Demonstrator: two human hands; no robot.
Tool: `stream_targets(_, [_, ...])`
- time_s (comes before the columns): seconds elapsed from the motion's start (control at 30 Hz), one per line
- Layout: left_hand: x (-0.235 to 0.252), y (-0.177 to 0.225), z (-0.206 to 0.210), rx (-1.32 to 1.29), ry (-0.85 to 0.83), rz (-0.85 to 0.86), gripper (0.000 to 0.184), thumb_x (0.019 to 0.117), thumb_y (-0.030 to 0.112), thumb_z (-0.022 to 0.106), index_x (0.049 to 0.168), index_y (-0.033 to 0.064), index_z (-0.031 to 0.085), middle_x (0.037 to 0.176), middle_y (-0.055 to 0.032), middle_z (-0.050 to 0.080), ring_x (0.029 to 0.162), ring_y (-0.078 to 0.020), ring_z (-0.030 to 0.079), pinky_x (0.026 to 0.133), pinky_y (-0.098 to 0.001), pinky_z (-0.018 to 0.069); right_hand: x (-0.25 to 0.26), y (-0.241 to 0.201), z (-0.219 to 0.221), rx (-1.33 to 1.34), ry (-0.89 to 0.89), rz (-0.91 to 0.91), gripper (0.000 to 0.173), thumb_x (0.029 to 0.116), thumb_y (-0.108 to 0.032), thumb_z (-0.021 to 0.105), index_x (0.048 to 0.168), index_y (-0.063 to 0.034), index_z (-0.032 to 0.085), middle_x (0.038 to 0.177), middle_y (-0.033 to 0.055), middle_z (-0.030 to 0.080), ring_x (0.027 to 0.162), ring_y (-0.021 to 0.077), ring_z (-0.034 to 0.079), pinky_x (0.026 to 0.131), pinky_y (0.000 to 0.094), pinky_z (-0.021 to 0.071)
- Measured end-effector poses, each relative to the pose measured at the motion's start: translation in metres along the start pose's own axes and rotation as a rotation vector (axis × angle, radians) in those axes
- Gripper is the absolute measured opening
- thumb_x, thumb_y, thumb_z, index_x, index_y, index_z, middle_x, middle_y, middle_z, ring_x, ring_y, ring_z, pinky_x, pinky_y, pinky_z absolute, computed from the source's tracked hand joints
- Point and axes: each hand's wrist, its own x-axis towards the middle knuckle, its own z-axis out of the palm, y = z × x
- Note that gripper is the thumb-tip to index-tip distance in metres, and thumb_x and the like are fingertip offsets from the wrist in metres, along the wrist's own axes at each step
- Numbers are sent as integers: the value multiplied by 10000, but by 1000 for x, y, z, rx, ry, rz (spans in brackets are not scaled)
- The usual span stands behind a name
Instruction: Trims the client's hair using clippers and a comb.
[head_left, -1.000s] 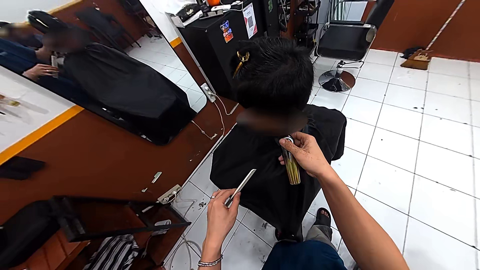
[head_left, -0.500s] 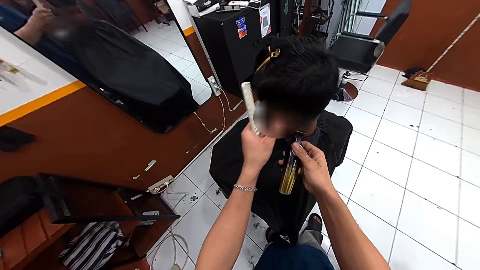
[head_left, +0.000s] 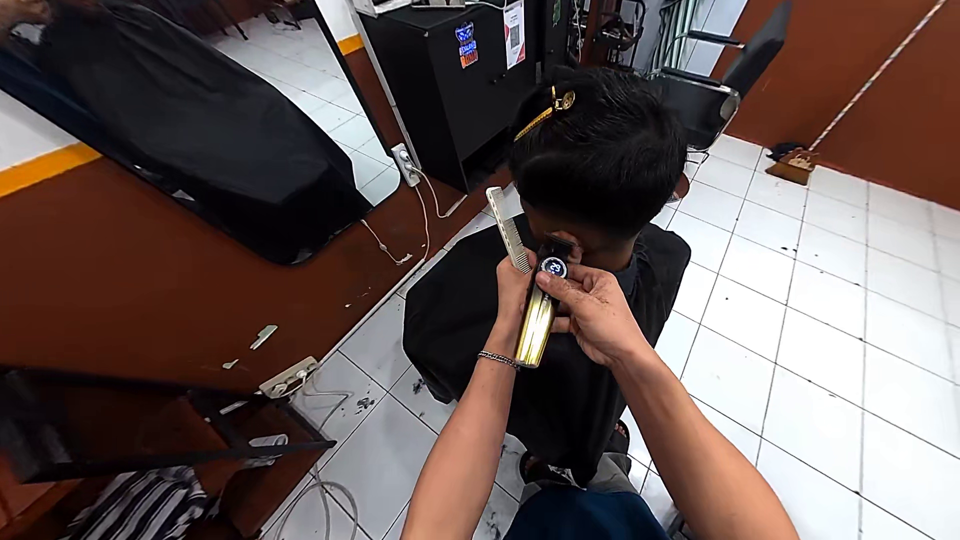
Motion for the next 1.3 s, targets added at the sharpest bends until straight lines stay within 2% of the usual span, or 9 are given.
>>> stream_targets(0.1, [-16, -3, -8, 45, -62, 8, 118, 1027, 139, 565, 915, 115, 592, 707, 28, 578, 602, -19, 570, 546, -188, 484, 4, -2, 3, -27, 40, -4, 216, 991, -114, 680, 1154, 21, 636, 898, 109, 724, 740, 172, 735, 639, 338, 639])
stream_targets(0.17, [-20, -2, -10, 93, -60, 3, 143, 1044, 200, 559, 920, 138, 592, 684, 39, 561, 555, -3, 539, 498, -169, 450, 5, -3, 3, -42, 61, -5, 224, 987, -124, 689, 1149, 21, 637, 905, 106, 719, 744, 168, 734, 632, 334, 639])
stream_targets(0.23, [-15, 2, -7, 117, -60, 19, 138, 1040, 168, 548, 924, 108, 591, 714, 37, 575, 590, 7, 550, 555, -168, 473, 6, -4, 2, -56, 62, -8, 232, 988, -120, 685, 1160, 26, 628, 913, 103, 714, 751, 166, 733, 636, 338, 640])
stream_targets(0.4, [-2, 1, 5, -17, 32, -4, 193, 949, -20, 547, 787, 84, 558, 636, 44, 588, 585, -12, 597, 570, -198, 527, 6, -5, 3, -92, 69, -44, 235, 986, -119, 691, 1158, 22, 616, 899, 98, 714, 722, 155, 728, 601, 321, 632])
stream_targets(0.6, [-20, -5, -10, 41, -87, 37, 153, 1051, 155, 526, 921, 100, 585, 690, 10, 559, 567, -33, 548, 503, -191, 458, 8, -3, 2, -143, 68, -39, 277, 966, -129, 721, 1173, 21, 614, 901, 99, 715, 713, 145, 721, 599, 298, 624])
stream_targets(0.83, [-20, 2, -5, 20, -66, 5, 157, 1036, 129, 524, 890, 111, 579, 676, 26, 571, 567, -25, 566, 509, -189, 473, 6, 0, 1, -130, 69, -80, 282, 968, -135, 721, 1175, 14, 603, 889, 93, 708, 701, 137, 712, 584, 293, 617])
stream_targets(0.93, [-9, 3, 2, 10, -4, -12, 169, 936, -14, 559, 816, 103, 539, 628, 43, 571, 551, -14, 570, 524, -189, 498, 3, 2, -3, -76, 41, -40, 251, 984, -121, 695, 1175, 18, 608, 901, 101, 720, 724, 162, 730, 627, 334, 638])
stream_targets(1.07, [-15, 4, -1, 135, -38, 17, 179, 933, 166, 691, 820, 142, 554, 656, 28, 565, 540, -37, 529, 498, -208, 444, 2, 7, -10, -29, 42, 2, 255, 988, -121, 689, 1176, 31, 607, 932, 123, 724, 762, 188, 741, 666, 356, 645])
stream_targets(1.3, [-25, 15, 0, 100, -35, -38, 291, 938, 324, 746, 795, 171, 544, 592, 37, 527, 459, -36, 485, 416, -197, 410, 0, 7, -15, -41, 45, -65, 252, 986, -114, 689, 1184, 13, 597, 907, 103, 714, 738, 162, 727, 648, 329, 636])
